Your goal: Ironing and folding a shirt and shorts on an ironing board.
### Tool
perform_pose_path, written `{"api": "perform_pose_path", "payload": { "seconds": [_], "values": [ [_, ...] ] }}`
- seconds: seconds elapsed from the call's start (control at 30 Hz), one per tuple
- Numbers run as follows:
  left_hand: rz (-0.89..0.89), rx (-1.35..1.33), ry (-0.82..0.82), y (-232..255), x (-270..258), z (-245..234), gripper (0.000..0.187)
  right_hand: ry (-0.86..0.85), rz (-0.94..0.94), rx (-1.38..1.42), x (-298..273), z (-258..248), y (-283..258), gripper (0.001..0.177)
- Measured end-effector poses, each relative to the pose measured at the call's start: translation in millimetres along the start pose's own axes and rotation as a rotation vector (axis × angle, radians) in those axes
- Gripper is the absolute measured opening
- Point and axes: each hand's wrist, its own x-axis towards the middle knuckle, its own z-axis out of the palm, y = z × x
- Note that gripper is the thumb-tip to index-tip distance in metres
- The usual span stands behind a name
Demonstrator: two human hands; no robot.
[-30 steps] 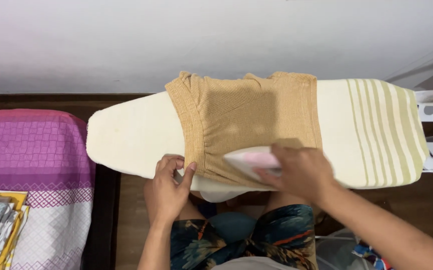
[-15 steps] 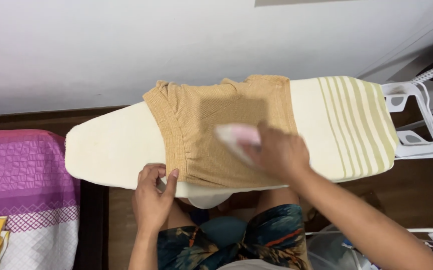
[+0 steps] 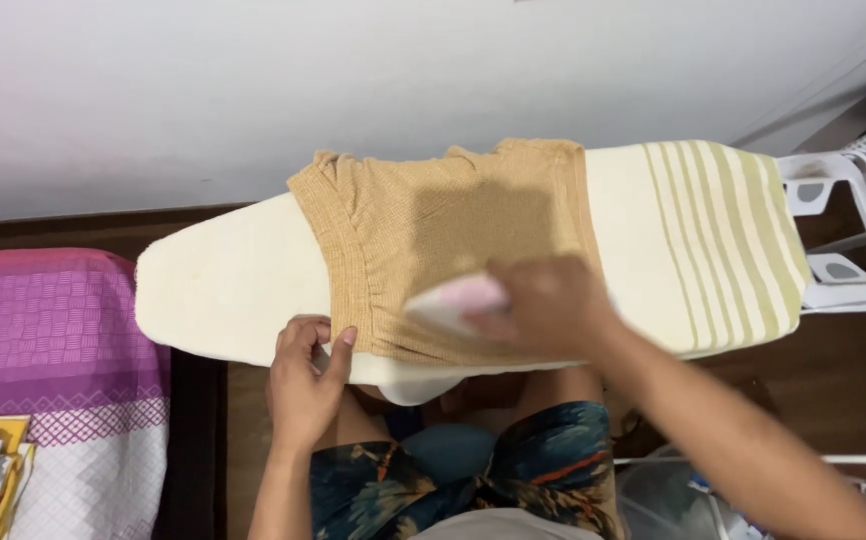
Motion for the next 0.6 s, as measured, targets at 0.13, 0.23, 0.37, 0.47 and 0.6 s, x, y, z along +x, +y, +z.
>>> {"api": "perform_pose_path", "payload": {
  "seconds": [0.13, 0.23, 0.37, 0.47, 0.6],
  "values": [
    [0.108, -0.161, -0.02, -13, 3, -2, 0.024, 0.266, -0.268, 0.069, -18, 16, -17, 0.057],
    [0.115, -0.238, -0.049, -11, 3, 0, 0.022, 0.283, -0.273, 0.059, -16, 24, -1, 0.058],
    [0.12, -0.218, -0.021, -15, 1, 5, 0.023, 0.17, 0.176, 0.091, 2, 11, 42, 0.06],
    [0.035, -0.068, -0.01, 5, -3, 3, 0.024, 0.238, 0.42, -0.168, 6, 18, 102, 0.073],
    [0.156, 0.034, 0.083, 9, -3, -3, 0.037, 0.218, 0.619, -0.258, -6, 24, 174, 0.079]
  ]
}}
